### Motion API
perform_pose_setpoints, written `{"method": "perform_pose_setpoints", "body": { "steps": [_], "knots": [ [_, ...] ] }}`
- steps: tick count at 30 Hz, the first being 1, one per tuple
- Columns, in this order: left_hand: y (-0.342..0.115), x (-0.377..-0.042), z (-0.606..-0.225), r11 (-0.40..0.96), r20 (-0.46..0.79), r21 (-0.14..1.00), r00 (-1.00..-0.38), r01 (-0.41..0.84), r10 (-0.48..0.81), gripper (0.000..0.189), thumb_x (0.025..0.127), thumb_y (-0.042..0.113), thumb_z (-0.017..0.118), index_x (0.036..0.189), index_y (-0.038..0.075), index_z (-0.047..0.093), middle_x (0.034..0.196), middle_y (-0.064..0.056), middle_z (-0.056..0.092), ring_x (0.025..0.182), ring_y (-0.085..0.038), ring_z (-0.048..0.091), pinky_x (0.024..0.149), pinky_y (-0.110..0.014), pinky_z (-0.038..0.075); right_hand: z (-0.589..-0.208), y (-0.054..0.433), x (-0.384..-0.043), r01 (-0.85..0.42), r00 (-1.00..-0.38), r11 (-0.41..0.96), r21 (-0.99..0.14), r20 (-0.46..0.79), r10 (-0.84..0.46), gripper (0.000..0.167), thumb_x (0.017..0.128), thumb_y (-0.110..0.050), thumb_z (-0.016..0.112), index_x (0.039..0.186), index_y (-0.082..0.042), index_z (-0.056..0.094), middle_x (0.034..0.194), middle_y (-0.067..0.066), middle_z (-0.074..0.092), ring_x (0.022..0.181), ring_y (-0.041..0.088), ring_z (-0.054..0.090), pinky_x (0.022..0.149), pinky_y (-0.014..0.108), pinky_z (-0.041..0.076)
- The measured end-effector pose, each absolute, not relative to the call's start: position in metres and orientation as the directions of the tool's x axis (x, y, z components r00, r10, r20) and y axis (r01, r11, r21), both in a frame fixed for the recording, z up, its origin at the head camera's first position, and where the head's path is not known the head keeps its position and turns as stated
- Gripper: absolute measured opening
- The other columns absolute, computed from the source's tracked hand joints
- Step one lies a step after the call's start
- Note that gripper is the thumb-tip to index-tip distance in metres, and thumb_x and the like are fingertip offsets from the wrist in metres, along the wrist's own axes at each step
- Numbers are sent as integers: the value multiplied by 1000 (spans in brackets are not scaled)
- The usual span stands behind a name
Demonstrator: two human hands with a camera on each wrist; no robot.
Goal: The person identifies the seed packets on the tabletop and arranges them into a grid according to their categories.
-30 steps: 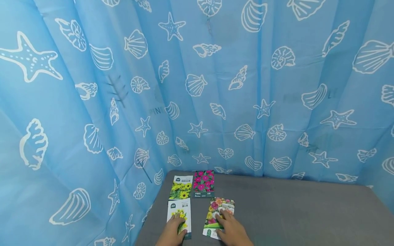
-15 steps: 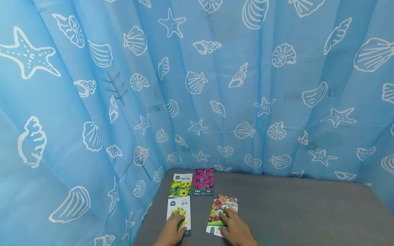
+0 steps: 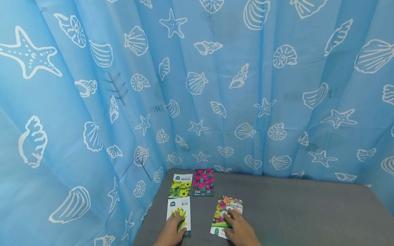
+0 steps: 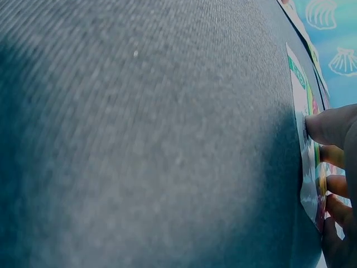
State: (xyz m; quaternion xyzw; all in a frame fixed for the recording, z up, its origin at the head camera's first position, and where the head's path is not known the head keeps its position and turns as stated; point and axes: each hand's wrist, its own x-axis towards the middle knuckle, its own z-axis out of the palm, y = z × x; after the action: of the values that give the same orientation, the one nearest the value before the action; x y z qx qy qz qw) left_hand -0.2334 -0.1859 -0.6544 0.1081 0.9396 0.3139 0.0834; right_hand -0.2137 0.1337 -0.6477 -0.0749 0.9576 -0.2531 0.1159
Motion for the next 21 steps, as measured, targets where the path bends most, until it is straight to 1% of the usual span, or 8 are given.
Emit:
{"method": "perform_pose_setpoints", "body": {
  "steps": [5,12,21],
  "knots": [
    [-186,-233,-652,776,-84,610,-960,161,265,36,92,14,83,121,-2,71,141,-36,61,139,-70,42,109,-80,39,-648,140,-212,-93,-964,854,-512,-169,-207,62,92,-42,81,147,-15,65,159,14,51,146,45,50,110,71,47],
    [-184,-232,-652,784,-99,606,-965,135,243,36,92,14,83,122,-1,70,142,-33,63,143,-66,42,113,-77,38,-645,143,-212,-84,-962,856,-511,-182,-203,63,92,-43,81,147,-17,65,160,14,51,146,45,49,111,71,46],
    [-183,-233,-651,792,-100,597,-968,126,230,36,92,15,83,122,-1,71,143,-34,62,143,-65,42,114,-77,38,-647,150,-210,-81,-964,853,-515,-176,-198,64,92,-42,82,147,-16,65,159,14,51,147,44,49,111,71,46]
  ]
}}
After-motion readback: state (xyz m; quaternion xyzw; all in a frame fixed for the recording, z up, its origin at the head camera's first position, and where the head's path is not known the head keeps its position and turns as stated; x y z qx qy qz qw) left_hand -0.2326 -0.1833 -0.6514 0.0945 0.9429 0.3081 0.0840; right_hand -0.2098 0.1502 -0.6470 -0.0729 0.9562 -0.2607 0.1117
